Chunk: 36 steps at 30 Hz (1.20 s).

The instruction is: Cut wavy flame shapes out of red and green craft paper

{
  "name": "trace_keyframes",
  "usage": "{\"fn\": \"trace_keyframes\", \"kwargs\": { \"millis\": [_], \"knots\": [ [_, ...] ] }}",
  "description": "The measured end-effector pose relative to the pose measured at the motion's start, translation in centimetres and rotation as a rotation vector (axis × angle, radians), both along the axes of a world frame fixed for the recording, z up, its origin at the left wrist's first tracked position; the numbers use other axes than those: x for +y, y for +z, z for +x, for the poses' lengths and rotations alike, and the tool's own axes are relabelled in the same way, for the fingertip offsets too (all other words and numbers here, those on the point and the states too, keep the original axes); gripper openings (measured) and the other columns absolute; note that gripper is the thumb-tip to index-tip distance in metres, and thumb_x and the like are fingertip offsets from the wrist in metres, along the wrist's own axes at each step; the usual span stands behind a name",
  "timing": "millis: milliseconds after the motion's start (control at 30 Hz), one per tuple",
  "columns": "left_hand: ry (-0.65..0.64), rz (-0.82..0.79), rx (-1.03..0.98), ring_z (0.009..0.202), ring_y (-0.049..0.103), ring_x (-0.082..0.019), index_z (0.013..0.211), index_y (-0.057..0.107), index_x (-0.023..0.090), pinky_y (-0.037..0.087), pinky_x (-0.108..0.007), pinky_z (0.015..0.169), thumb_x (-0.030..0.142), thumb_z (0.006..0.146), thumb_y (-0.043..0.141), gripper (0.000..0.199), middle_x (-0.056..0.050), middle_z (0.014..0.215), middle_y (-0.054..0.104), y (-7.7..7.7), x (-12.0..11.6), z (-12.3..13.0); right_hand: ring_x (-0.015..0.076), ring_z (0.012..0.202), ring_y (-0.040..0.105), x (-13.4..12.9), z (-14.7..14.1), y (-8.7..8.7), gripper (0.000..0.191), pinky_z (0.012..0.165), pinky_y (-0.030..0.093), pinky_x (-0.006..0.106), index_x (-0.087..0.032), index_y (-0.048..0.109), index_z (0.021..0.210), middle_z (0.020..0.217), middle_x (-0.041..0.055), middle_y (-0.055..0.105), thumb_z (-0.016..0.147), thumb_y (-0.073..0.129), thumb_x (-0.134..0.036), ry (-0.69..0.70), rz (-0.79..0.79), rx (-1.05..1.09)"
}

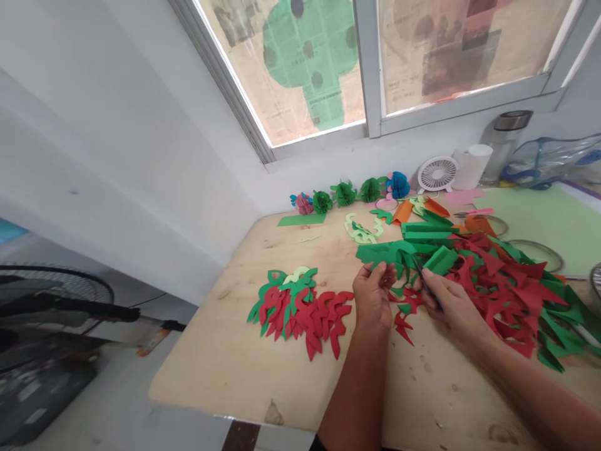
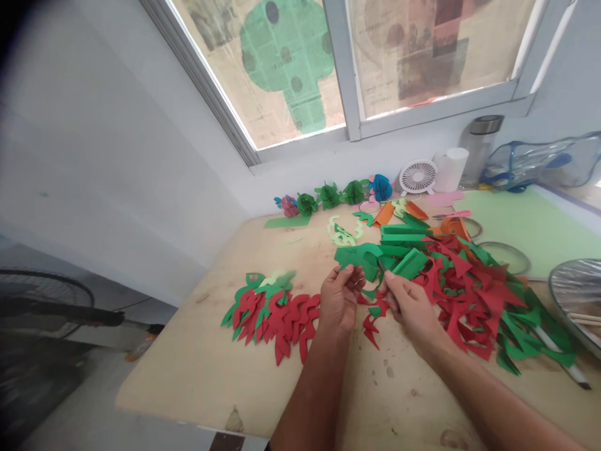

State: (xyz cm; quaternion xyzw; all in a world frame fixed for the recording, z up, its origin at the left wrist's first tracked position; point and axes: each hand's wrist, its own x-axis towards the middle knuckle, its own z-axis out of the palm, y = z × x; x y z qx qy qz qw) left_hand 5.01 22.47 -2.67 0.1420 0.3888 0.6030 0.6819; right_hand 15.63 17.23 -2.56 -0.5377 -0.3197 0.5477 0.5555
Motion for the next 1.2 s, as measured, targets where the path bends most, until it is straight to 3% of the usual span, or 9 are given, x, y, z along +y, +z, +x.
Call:
{"fn": "trace_keyframes", "kwargs": {
  "millis": [267, 500, 867, 1200],
  "knots": [
    [-0.014, 0.003, -0.05, 0.058, 0.059, -0.011, 0.069, 0.051, 0.016, 0.045, -0.024, 0.059, 0.019, 0.05, 0.077, 0.032, 0.001, 0.064, 0.061, 0.0, -0.5, 0.9, 0.0066, 0.038, 0.019, -0.1, -0.8, -1.3, 0.048, 0.039, 0.011, 0.023, -0.019, 0.052, 0.061, 0.042, -0.0093, 0.029, 0.072, 0.058, -0.065, 0.102, -0.007, -0.052],
    [-0.125, 0.082, -0.034, 0.045, 0.05, -0.009, 0.068, 0.05, 0.017, 0.03, -0.021, 0.042, 0.026, 0.053, 0.076, 0.031, 0.001, 0.058, 0.057, 0.2, -1.2, 1.6, 0.0062, 0.038, 0.016, 0.1, -0.9, -1.1, 0.049, 0.039, 0.009, 0.023, -0.019, 0.048, 0.06, 0.041, -0.0102, 0.027, 0.072, 0.058, -0.066, 0.1, -0.012, -0.004],
    [-0.095, 0.14, 0.025, 0.04, 0.042, -0.006, 0.066, 0.047, 0.018, 0.03, -0.022, 0.044, 0.029, 0.055, 0.075, 0.032, 0.005, 0.05, 0.05, 0.2, -1.5, 2.0, 0.0061, 0.037, 0.016, -0.1, -0.8, -0.9, 0.053, 0.038, 0.01, 0.022, -0.021, 0.039, 0.051, 0.04, -0.0087, 0.027, 0.074, 0.057, -0.064, 0.08, -0.003, -0.008],
    [-0.087, 0.128, 0.004, 0.044, 0.046, -0.007, 0.068, 0.049, 0.017, 0.032, -0.021, 0.047, 0.026, 0.055, 0.075, 0.03, 0.004, 0.053, 0.053, 0.3, -1.5, 1.9, 0.005, 0.036, 0.017, 0.0, -1.0, -0.5, 0.054, 0.036, 0.01, 0.021, -0.02, 0.039, 0.049, 0.038, -0.0088, 0.028, 0.07, 0.06, -0.066, 0.051, -0.018, 0.016]
  ]
}}
